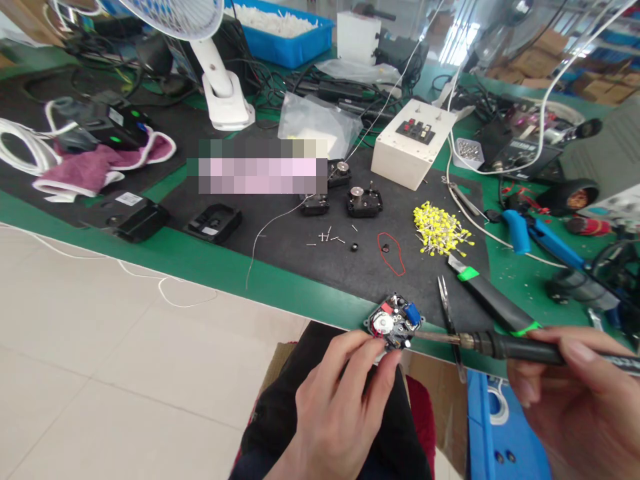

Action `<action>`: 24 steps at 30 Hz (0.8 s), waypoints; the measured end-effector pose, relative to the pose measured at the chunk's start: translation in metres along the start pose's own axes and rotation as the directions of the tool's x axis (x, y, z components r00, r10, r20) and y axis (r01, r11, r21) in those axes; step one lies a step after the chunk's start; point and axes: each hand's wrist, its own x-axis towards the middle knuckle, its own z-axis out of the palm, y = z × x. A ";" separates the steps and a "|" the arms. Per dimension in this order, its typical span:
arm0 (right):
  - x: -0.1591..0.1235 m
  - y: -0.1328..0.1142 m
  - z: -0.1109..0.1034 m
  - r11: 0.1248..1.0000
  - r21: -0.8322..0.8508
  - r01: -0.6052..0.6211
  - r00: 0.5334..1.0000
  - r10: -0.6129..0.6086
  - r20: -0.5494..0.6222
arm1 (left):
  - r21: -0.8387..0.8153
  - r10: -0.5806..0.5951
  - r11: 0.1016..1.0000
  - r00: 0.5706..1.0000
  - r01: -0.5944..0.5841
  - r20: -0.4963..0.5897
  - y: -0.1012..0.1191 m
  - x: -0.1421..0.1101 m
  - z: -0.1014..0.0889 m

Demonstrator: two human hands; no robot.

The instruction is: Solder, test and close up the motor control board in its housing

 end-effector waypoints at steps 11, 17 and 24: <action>0.000 0.002 0.005 0.999 -0.047 0.006 1.000 -0.006 0.009 | -0.078 -0.058 0.995 0.997 0.055 -0.044 0.009 0.012 0.003; 0.002 0.003 0.006 0.999 -0.035 0.016 1.000 -0.015 0.020 | -0.081 -0.047 0.996 0.997 0.043 -0.054 0.008 0.013 0.005; 0.000 0.008 0.002 0.999 -0.042 -0.031 0.999 0.031 0.008 | -0.076 -0.059 0.996 0.998 0.056 -0.039 0.006 0.008 0.006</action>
